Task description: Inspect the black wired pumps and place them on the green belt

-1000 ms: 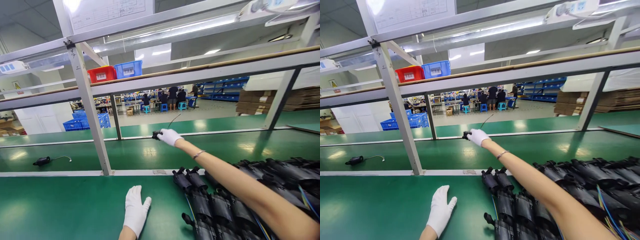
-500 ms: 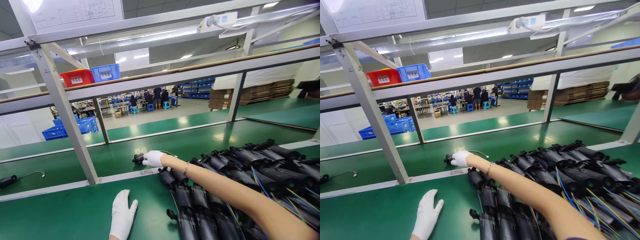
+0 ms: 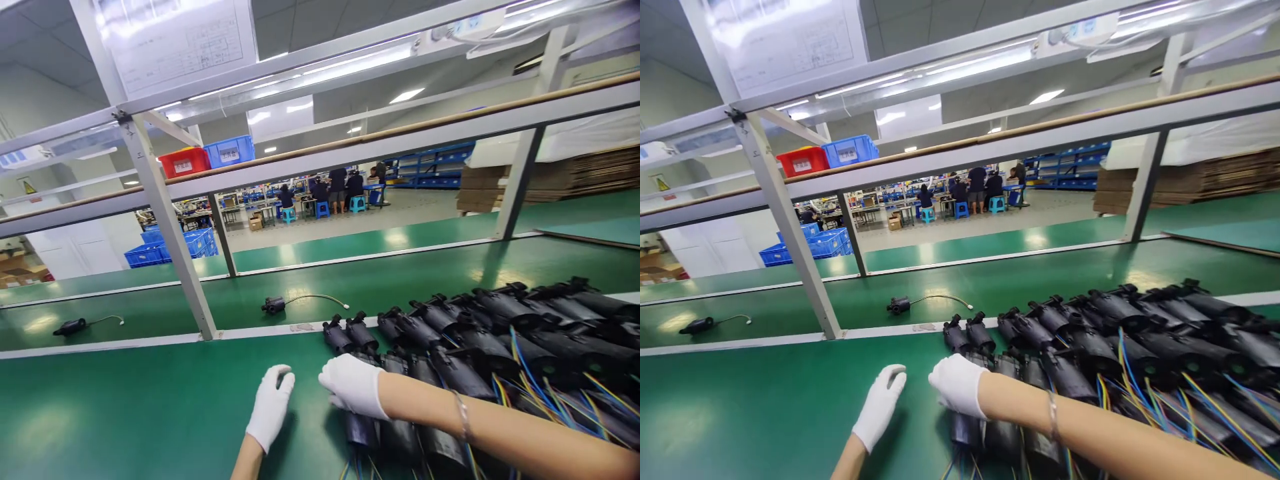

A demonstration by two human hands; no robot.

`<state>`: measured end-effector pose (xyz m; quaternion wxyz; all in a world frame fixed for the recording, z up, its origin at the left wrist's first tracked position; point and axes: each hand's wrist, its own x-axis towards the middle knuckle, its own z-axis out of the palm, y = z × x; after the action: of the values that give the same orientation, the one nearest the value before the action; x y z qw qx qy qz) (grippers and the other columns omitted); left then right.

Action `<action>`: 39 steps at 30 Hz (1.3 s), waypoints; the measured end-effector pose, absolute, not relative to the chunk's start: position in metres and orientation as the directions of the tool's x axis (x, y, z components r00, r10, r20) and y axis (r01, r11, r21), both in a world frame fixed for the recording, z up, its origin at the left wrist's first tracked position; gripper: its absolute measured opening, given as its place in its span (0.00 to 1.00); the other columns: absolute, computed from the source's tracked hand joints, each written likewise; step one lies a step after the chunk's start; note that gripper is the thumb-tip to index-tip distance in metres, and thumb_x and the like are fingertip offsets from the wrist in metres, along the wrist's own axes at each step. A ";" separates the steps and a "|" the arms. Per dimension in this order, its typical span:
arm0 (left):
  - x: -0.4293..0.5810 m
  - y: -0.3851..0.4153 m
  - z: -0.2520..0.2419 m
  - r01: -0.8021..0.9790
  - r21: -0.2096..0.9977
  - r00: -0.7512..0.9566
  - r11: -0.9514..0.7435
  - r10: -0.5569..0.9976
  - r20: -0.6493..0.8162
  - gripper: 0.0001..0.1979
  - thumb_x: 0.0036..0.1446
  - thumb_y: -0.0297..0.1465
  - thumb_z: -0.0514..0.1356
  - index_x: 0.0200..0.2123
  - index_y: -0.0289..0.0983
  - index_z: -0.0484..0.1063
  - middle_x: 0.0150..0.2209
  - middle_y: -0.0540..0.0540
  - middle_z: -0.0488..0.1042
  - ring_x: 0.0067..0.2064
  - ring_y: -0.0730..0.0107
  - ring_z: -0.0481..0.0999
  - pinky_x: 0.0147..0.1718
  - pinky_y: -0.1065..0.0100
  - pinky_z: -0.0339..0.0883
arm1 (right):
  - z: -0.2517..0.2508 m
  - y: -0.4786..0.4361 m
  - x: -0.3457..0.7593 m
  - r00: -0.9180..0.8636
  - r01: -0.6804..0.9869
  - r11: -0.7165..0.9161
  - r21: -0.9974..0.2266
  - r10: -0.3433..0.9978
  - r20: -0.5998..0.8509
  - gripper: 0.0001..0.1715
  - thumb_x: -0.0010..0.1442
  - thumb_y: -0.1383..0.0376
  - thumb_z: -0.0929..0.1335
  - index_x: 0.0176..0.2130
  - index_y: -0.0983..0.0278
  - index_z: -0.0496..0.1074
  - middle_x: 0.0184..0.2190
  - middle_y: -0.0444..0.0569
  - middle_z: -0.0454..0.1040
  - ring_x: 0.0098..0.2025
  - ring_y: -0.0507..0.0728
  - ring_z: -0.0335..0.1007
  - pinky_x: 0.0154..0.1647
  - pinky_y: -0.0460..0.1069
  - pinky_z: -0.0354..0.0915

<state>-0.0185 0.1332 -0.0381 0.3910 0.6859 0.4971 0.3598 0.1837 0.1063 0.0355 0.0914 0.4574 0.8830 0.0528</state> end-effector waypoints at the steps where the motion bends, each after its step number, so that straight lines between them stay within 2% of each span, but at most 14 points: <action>1: -0.013 0.125 -0.034 0.316 0.932 0.294 -0.178 0.952 0.083 0.26 0.58 0.51 0.53 0.47 0.36 0.72 0.51 0.35 0.75 0.55 0.52 0.72 0.59 0.50 0.60 | 0.045 0.103 0.182 -0.579 0.796 0.578 0.181 0.814 -0.056 0.11 0.62 0.65 0.70 0.39 0.71 0.78 0.34 0.62 0.79 0.35 0.67 0.77 0.31 0.52 0.63; 6: 0.020 0.086 -0.007 -0.128 0.991 0.541 0.037 0.840 0.039 0.44 0.52 0.67 0.47 0.51 0.35 0.72 0.43 0.36 0.78 0.41 0.55 0.80 0.46 0.49 0.72 | 0.106 0.082 0.171 -0.608 0.793 0.600 0.105 0.768 0.202 0.16 0.69 0.60 0.64 0.36 0.66 0.76 0.34 0.56 0.77 0.38 0.64 0.73 0.37 0.53 0.63; 8: 0.026 0.075 0.009 -0.289 0.952 0.555 0.105 0.829 0.077 0.44 0.50 0.67 0.50 0.50 0.36 0.74 0.43 0.36 0.79 0.39 0.55 0.80 0.45 0.49 0.73 | 0.126 0.074 0.169 -0.592 0.795 0.604 0.050 0.756 0.279 0.16 0.69 0.57 0.65 0.38 0.65 0.76 0.36 0.53 0.77 0.40 0.62 0.73 0.39 0.52 0.64; 10: 0.026 0.068 0.028 -0.488 0.853 0.519 0.184 0.847 0.114 0.37 0.51 0.62 0.58 0.49 0.38 0.76 0.45 0.39 0.79 0.40 0.58 0.79 0.48 0.51 0.73 | 0.136 0.069 0.169 -0.485 0.802 0.578 -0.153 0.778 0.399 0.17 0.68 0.55 0.64 0.43 0.64 0.74 0.38 0.52 0.77 0.40 0.60 0.73 0.40 0.50 0.65; 12: 0.020 0.064 0.051 -0.678 0.689 0.469 0.257 0.873 0.135 0.29 0.53 0.54 0.64 0.49 0.38 0.77 0.46 0.41 0.79 0.42 0.61 0.79 0.52 0.54 0.72 | 0.133 0.066 0.170 -0.312 0.726 0.521 -0.448 0.831 0.461 0.20 0.69 0.52 0.61 0.43 0.64 0.71 0.38 0.51 0.77 0.39 0.58 0.73 0.39 0.49 0.66; 14: 0.012 0.065 0.073 -0.815 0.499 0.408 0.295 0.903 0.132 0.23 0.58 0.49 0.63 0.45 0.36 0.79 0.45 0.40 0.79 0.45 0.62 0.79 0.55 0.57 0.71 | 0.119 0.064 0.168 -0.249 0.622 0.461 -0.633 0.883 0.399 0.24 0.67 0.48 0.58 0.39 0.63 0.69 0.34 0.50 0.77 0.37 0.59 0.72 0.38 0.50 0.65; 17: -0.001 0.072 0.100 -0.925 0.305 0.259 0.226 0.963 0.073 0.23 0.68 0.45 0.51 0.40 0.35 0.79 0.42 0.41 0.80 0.47 0.66 0.79 0.56 0.60 0.71 | 0.095 0.059 0.154 -0.437 0.603 0.408 -0.685 0.888 0.144 0.20 0.62 0.49 0.61 0.34 0.62 0.69 0.28 0.47 0.75 0.31 0.58 0.70 0.31 0.49 0.60; 19: -0.008 0.079 0.109 -0.958 0.242 0.160 0.155 0.987 0.000 0.25 0.70 0.43 0.47 0.37 0.35 0.79 0.40 0.41 0.80 0.47 0.67 0.79 0.55 0.58 0.73 | 0.085 0.055 0.143 -0.499 0.601 0.322 -0.731 0.866 -0.029 0.12 0.60 0.56 0.64 0.31 0.62 0.68 0.23 0.43 0.72 0.26 0.55 0.67 0.27 0.47 0.57; 21: -0.013 0.087 0.111 -0.970 0.216 0.101 0.113 0.993 -0.065 0.24 0.70 0.42 0.48 0.37 0.35 0.79 0.39 0.41 0.81 0.46 0.64 0.80 0.53 0.55 0.74 | 0.083 0.053 0.137 -0.460 0.605 0.217 -0.766 0.881 -0.113 0.10 0.60 0.60 0.63 0.29 0.61 0.64 0.20 0.41 0.67 0.22 0.52 0.64 0.25 0.45 0.56; 23: -0.016 0.093 0.106 -0.975 0.185 0.105 0.123 0.989 -0.107 0.23 0.70 0.42 0.49 0.36 0.34 0.79 0.38 0.41 0.81 0.45 0.63 0.80 0.52 0.55 0.76 | 0.085 0.056 0.138 -0.398 0.616 0.165 -0.770 0.909 -0.124 0.12 0.61 0.59 0.61 0.28 0.61 0.61 0.20 0.40 0.62 0.21 0.51 0.61 0.23 0.44 0.55; 26: -0.014 0.098 0.094 -0.978 0.120 0.155 0.172 0.979 -0.133 0.24 0.70 0.41 0.49 0.34 0.33 0.79 0.36 0.42 0.81 0.43 0.65 0.81 0.49 0.59 0.77 | 0.086 0.065 0.148 -0.393 0.634 0.219 -0.742 0.917 -0.065 0.13 0.62 0.58 0.62 0.28 0.61 0.62 0.20 0.40 0.60 0.22 0.51 0.58 0.21 0.44 0.53; 30: -0.004 0.096 0.084 -0.983 0.079 0.139 0.163 0.958 -0.250 0.24 0.71 0.38 0.48 0.36 0.32 0.80 0.37 0.42 0.82 0.44 0.64 0.81 0.45 0.61 0.80 | 0.074 0.076 0.167 -0.404 0.657 0.431 -0.619 0.894 0.194 0.17 0.65 0.56 0.62 0.29 0.61 0.69 0.23 0.42 0.69 0.25 0.52 0.63 0.24 0.45 0.58; 34: 0.004 0.092 0.082 -0.982 0.029 0.168 0.185 0.940 -0.297 0.22 0.71 0.38 0.49 0.39 0.33 0.80 0.38 0.44 0.83 0.43 0.63 0.81 0.43 0.62 0.80 | 0.068 0.080 0.180 -0.461 0.639 0.620 -0.456 0.783 0.418 0.21 0.70 0.54 0.62 0.31 0.60 0.74 0.24 0.43 0.74 0.24 0.52 0.69 0.24 0.44 0.63; 39: 0.004 0.088 0.084 -0.962 -0.049 0.272 0.268 0.932 -0.240 0.23 0.70 0.42 0.49 0.41 0.34 0.79 0.38 0.45 0.82 0.43 0.65 0.80 0.44 0.65 0.78 | 0.081 0.074 0.187 -0.598 0.573 0.792 -0.209 0.579 0.555 0.31 0.75 0.52 0.54 0.31 0.60 0.75 0.20 0.43 0.72 0.20 0.51 0.68 0.20 0.44 0.60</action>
<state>0.0043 0.0880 0.0844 0.7920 -0.0928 0.0816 0.5979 0.1873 0.0744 0.0811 -0.3118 0.3223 0.8938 -0.0043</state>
